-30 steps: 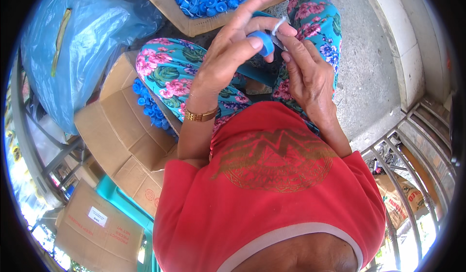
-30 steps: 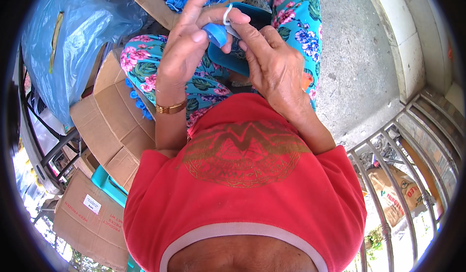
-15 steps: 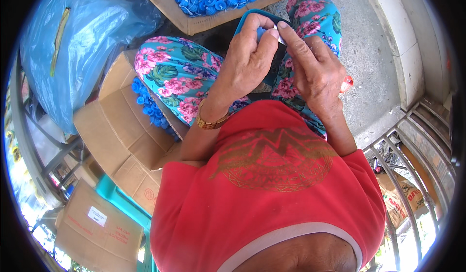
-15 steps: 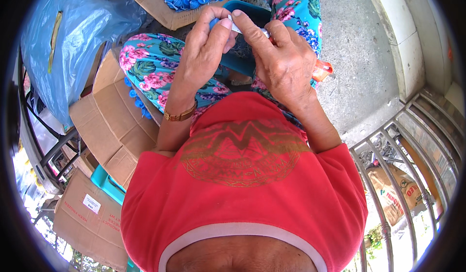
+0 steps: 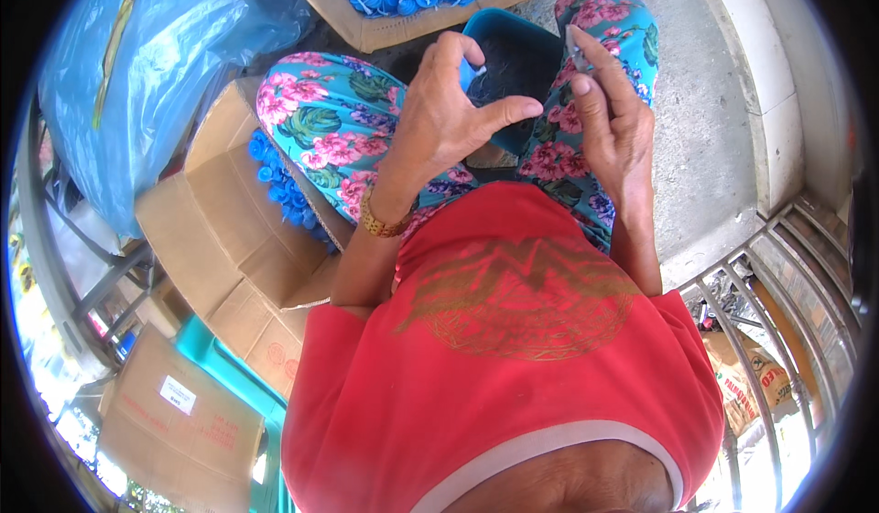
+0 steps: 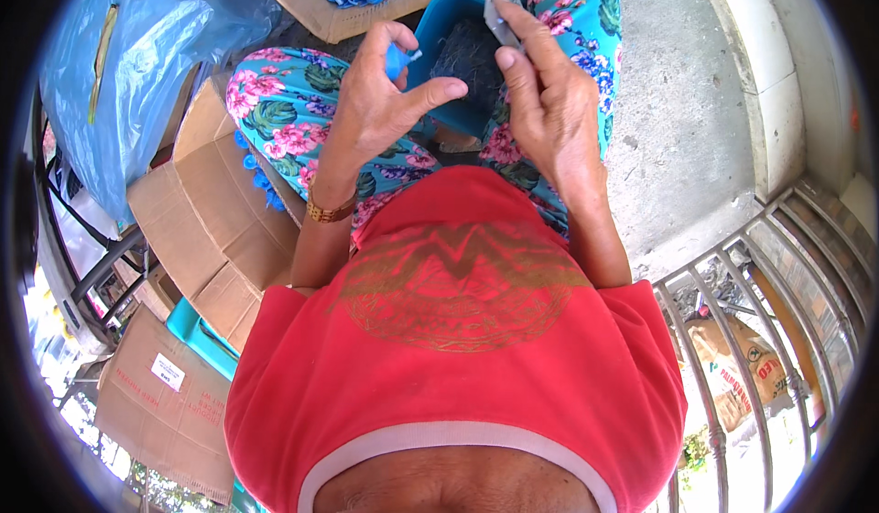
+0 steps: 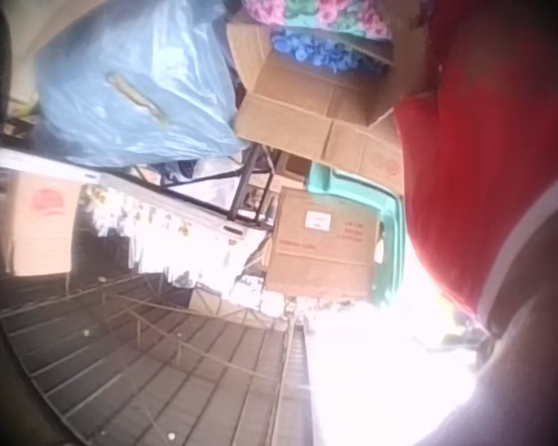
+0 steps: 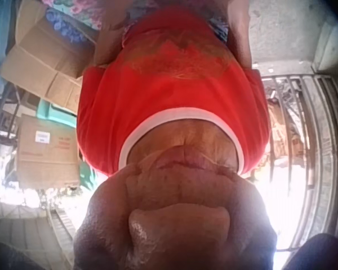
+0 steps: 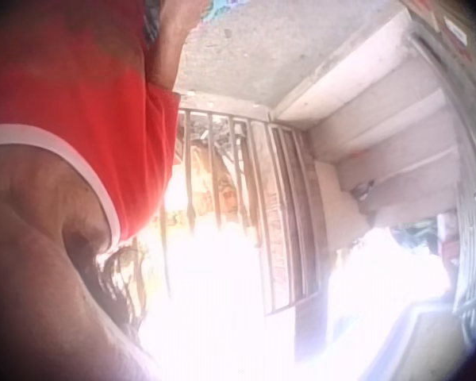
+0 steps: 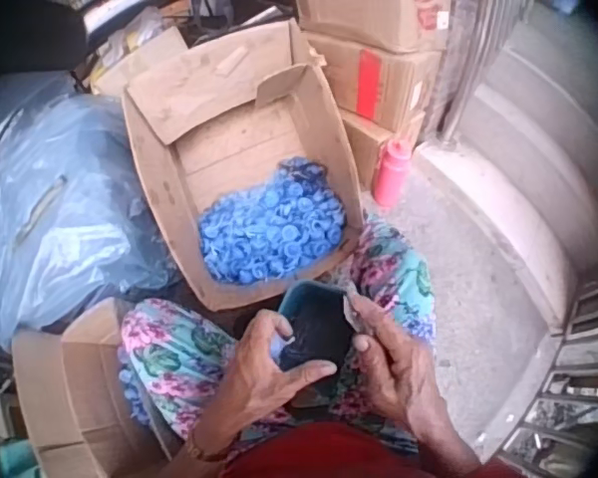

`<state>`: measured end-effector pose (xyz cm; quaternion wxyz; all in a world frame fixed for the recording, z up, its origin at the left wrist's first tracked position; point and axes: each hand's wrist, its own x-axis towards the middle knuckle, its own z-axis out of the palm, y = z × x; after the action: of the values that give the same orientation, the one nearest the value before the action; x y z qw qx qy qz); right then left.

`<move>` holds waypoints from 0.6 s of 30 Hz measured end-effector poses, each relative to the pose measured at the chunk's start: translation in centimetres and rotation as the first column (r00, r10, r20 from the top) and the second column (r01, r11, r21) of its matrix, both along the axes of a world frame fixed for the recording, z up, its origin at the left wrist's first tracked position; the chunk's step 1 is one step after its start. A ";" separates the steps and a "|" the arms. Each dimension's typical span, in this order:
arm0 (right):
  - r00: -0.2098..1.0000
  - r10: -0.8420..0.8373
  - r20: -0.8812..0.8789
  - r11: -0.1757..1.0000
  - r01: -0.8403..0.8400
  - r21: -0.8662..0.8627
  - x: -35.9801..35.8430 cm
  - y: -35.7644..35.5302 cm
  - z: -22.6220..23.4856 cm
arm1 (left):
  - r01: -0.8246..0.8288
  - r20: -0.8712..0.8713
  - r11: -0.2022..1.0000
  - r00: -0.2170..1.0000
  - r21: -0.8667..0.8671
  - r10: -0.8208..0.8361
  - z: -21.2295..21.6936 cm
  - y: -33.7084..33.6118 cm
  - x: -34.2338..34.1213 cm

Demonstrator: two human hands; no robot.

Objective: The person sits cross-legged and repeatedly picks up small blue plastic flowers from a cardboard box. Using orange-handled scissors, they trim the white stems or excess plastic from each flower and place the finished pieces into a teal tray on their lap.

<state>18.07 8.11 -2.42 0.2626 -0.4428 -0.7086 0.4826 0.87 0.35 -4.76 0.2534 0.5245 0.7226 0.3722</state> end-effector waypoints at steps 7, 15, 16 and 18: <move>0.994 0.097 -0.041 0.993 -0.099 -0.058 -0.1 -0.2 -1.4 | -0.691 -0.478 0.713 0.589 0.121 0.652 8.0 -7.1 -6.1; 0.947 0.005 -0.320 0.782 -0.203 -0.590 -1.5 0.6 -1.2 | -0.355 -0.563 0.917 0.728 0.181 0.392 3.5 -3.0 -7.0; 0.926 -0.038 -0.375 0.740 -0.226 -0.634 -1.6 0.5 -1.0 | -0.253 -0.451 0.927 0.818 0.278 0.358 1.0 0.0 -6.6; 0.868 -0.149 -0.473 0.656 -0.271 -0.705 -1.7 0.1 -1.2 | -0.334 -0.363 0.940 0.870 0.066 0.334 -4.6 5.4 -6.7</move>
<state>16.36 8.25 -3.57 0.2097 -0.3479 -0.3680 0.8364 -5.82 5.76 -9.33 0.0446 0.4525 0.8366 0.3056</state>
